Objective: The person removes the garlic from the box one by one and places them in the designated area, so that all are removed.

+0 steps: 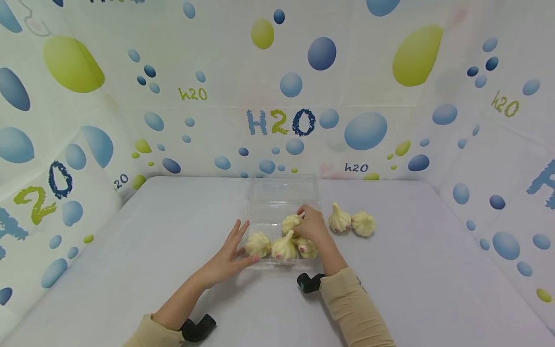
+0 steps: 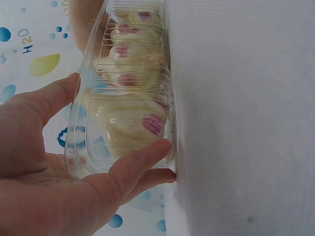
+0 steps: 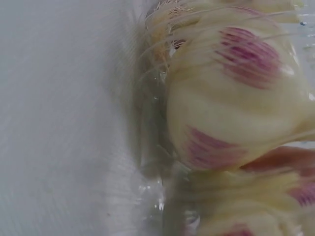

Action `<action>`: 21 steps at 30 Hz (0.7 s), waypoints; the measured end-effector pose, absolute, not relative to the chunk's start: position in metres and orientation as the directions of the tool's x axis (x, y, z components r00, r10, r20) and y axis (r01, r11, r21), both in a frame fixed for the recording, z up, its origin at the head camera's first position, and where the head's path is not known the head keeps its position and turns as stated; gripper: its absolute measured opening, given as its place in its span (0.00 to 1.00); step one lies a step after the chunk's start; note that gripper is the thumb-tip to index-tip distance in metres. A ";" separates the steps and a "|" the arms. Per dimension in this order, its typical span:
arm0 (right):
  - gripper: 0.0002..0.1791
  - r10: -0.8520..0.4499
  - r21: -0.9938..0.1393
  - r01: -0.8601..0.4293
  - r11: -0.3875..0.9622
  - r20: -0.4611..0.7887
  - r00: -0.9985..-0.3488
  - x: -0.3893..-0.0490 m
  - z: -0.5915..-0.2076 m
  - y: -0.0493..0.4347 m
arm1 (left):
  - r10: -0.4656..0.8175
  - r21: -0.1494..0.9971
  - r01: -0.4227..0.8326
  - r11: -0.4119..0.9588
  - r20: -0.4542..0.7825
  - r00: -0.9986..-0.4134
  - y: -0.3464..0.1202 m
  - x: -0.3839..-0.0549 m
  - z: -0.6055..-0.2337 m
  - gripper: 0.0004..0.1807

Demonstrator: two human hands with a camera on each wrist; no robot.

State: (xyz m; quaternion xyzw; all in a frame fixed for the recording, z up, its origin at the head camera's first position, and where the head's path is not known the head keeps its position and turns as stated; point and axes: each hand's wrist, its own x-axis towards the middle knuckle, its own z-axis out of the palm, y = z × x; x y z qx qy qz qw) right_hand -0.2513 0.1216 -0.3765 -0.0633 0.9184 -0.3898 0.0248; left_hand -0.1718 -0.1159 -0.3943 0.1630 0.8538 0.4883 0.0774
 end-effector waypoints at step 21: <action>0.30 -0.105 -0.875 -0.064 0.480 0.016 -0.994 -0.248 -0.370 0.134 | 0.361 0.883 0.198 0.426 0.035 -0.932 -0.116 -0.172 -0.395 0.48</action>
